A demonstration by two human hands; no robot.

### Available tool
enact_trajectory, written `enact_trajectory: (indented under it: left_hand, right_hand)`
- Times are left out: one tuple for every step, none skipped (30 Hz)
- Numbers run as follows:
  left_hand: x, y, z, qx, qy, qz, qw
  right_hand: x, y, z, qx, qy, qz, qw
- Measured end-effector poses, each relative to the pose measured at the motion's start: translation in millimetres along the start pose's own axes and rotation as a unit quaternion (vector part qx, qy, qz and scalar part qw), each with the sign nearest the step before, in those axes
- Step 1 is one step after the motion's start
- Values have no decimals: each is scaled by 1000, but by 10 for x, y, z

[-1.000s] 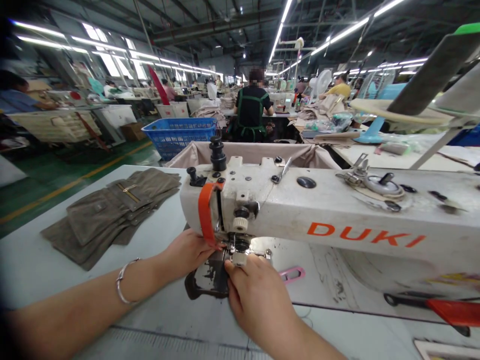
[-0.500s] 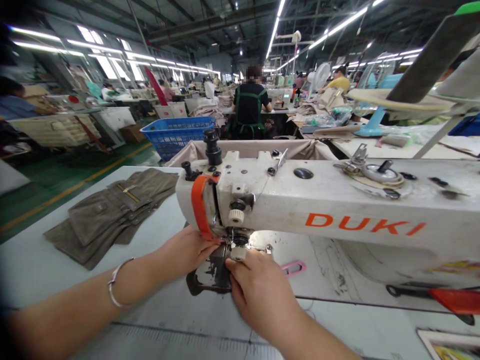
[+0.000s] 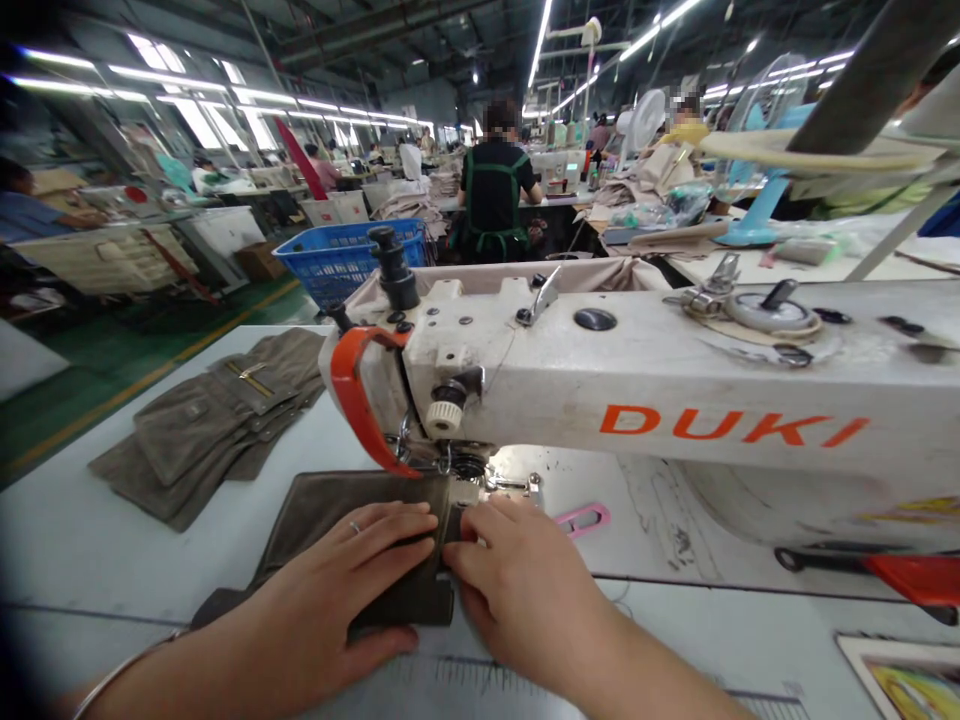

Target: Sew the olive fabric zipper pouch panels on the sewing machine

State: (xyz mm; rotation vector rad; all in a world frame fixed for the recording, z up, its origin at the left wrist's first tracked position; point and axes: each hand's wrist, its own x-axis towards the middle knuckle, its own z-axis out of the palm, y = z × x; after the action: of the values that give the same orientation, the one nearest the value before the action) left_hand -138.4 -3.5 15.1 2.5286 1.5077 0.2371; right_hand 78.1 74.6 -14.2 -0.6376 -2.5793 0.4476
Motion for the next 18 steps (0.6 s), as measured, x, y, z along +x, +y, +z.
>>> enact_trajectory:
  left_hand:
    - [-15, 30, 56, 0, 15, 3, 1000]
    - [-24, 63, 110, -2, 33, 3, 999]
    - [-27, 97, 159, -4, 52, 1, 999]
    - [-25, 129, 201, -3, 68, -3, 998]
    - [-21, 155, 235, -1, 79, -7, 997]
    - [-17, 173, 259, 2, 89, -9, 996]
    - [-14, 182, 274, 5, 97, -8, 995]
    - [-14, 181, 281, 6, 104, -5, 995]
    - [-15, 174, 280, 3, 112, 2, 994]
    - [-18, 163, 275, 0, 117, 10, 993]
    - [-22, 150, 266, -2, 122, 17, 992]
    - [-26, 139, 257, -3, 126, 20, 992]
    - [-30, 130, 247, -4, 128, 21, 991]
    - [-33, 125, 240, -5, 132, 20, 991]
    - [-36, 122, 236, -8, 137, 18, 990]
    - [-38, 122, 236, -12, 144, 16, 989]
    - [-41, 122, 238, -15, 152, 17, 988]
    - [-43, 123, 242, -17, 159, 18, 987]
  right_hand:
    - [-4, -10, -4, 4, 4, -4, 1000]
    - [-9, -17, -5, 9, 10, -9, 1000]
    - [-14, -22, -4, 17, 15, -14, 1000]
    - [-19, -22, 1, 26, 17, -18, 999]
    - [-26, -20, 7, 34, 19, -24, 999]
    - [-32, -16, 14, 40, 20, -27, 999]
    - [-38, -11, 23, 44, 21, -29, 998]
    - [-43, -5, 30, 46, 23, -28, 998]
    - [-47, 1, 36, 45, 27, -30, 998]
    - [-48, 8, 38, 44, 28, -31, 998]
    - [-46, 16, 36, 44, 28, -31, 998]
    - [-42, 25, 29, 47, 25, -30, 998]
    - [-36, 35, 18, 52, 23, -29, 998]
    - [-30, 46, 3, 56, 23, -30, 998]
    - [-23, 58, -15, 60, 21, -31, 997]
    - [-18, 68, -34, 62, 17, -32, 997]
    - [-15, 76, -53, 61, 11, -34, 997]
    - [-13, 81, -70, 57, 4, -35, 998]
